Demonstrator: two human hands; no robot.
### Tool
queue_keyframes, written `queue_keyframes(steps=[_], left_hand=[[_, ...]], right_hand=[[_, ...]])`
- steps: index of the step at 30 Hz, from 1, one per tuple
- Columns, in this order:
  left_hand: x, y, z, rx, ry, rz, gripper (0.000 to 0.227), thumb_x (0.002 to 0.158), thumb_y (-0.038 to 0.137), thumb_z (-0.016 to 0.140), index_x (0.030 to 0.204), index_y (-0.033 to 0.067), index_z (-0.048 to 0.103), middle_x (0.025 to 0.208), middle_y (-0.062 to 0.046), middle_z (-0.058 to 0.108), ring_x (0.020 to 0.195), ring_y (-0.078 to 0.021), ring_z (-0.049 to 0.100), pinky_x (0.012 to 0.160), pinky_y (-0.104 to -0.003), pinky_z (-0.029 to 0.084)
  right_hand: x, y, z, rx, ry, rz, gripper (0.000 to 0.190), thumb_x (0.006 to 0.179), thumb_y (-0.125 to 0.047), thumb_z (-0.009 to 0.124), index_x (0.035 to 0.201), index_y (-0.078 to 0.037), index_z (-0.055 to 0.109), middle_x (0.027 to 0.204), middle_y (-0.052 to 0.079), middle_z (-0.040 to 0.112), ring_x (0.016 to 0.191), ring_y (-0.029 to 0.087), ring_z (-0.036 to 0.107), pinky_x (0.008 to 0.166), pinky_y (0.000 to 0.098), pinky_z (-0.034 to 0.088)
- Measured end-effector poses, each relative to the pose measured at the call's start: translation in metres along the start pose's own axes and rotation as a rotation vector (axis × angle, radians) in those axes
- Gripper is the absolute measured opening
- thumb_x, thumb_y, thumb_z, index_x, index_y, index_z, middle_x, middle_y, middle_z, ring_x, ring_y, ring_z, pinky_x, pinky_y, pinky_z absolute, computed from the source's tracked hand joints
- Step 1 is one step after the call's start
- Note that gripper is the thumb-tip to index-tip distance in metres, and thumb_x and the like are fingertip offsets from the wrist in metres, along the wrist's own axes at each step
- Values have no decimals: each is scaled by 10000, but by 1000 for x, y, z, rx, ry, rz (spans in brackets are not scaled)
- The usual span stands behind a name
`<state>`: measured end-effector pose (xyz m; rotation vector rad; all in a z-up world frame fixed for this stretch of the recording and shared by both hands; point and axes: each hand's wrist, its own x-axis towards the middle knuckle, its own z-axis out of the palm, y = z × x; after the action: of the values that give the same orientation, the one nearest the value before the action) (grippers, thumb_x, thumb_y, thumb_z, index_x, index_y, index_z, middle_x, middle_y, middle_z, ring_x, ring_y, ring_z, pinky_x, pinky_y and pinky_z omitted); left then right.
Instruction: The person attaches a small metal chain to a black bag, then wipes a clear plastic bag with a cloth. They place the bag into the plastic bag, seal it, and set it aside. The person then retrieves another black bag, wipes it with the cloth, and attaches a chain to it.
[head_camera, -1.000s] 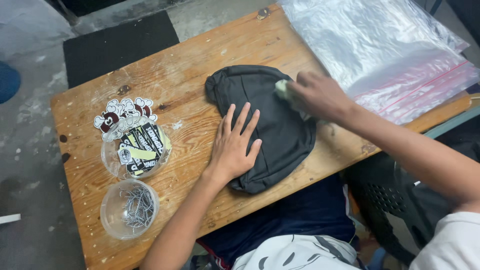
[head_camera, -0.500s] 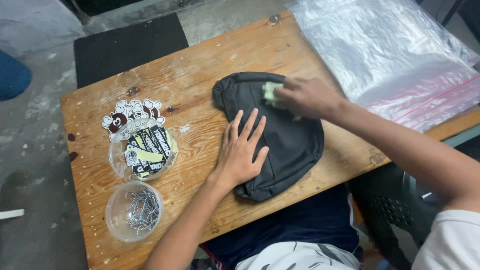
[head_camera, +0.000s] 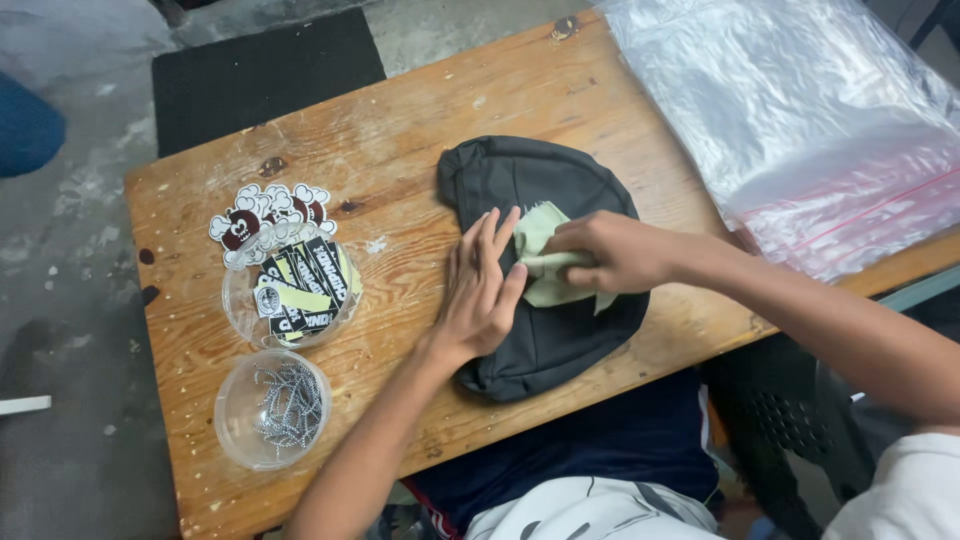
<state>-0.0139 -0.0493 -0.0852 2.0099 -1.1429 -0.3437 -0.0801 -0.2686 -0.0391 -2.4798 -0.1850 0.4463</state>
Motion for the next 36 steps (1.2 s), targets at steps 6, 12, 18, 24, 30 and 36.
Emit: queue_keyframes(steps=[6, 12, 18, 24, 30, 36], left_hand=[[-1, 2, -11, -260, -65, -106, 795, 1007, 569, 16, 1634, 82, 62, 1704, -97, 138, 1534, -355, 84, 1171, -534, -28], [1, -5, -17, -378, -141, -150, 791, 999, 630, -29, 1647, 197, 109, 1687, -158, 96, 1542, -336, 15, 1160, -498, -80], [3, -18, -16, -346, -95, -106, 752, 1029, 580, -24, 1635, 181, 173, 1677, -90, 259, 1515, -298, 170, 1211, -479, 13], [14, -47, -15, -102, 232, 129, 485, 1083, 265, 316, 1476, 15, 452, 1351, -219, 578, 1191, -374, 598, 1006, -464, 499], [10, -30, -25, -146, 182, 105, 509, 1077, 301, 305, 1455, 13, 486, 1331, -208, 579, 1169, -358, 602, 1020, -452, 494], [10, -38, -1, 153, 284, 187, 668, 1086, 449, 218, 1607, 32, 178, 1508, -272, 342, 1188, -361, 583, 973, -485, 542]], right_hand=[[37, 45, -16, -260, 350, 97, 263, 920, -202, 638, 1119, -30, 632, 993, 188, 642, 821, 438, 684, 682, 513, 569], [-26, -58, 65, -135, -147, -309, 235, 835, -231, 647, 989, -56, 623, 919, 245, 686, 723, 516, 693, 627, 649, 550], [-9, -65, -11, -148, -74, -213, 292, 822, -240, 624, 952, 20, 648, 910, 312, 690, 742, 563, 663, 598, 685, 518], [50, -3, 54, -723, 545, -185, 318, 785, -252, 694, 1072, -136, 624, 914, 48, 534, 727, 269, 663, 447, 378, 553], [-29, -60, 79, -335, 42, -499, 277, 754, -224, 684, 1009, -117, 681, 893, 93, 605, 640, 332, 695, 451, 453, 574], [77, 24, 49, -788, 598, -556, 163, 873, -387, 553, 871, -225, 567, 839, 3, 479, 702, 235, 602, 493, 374, 496]])
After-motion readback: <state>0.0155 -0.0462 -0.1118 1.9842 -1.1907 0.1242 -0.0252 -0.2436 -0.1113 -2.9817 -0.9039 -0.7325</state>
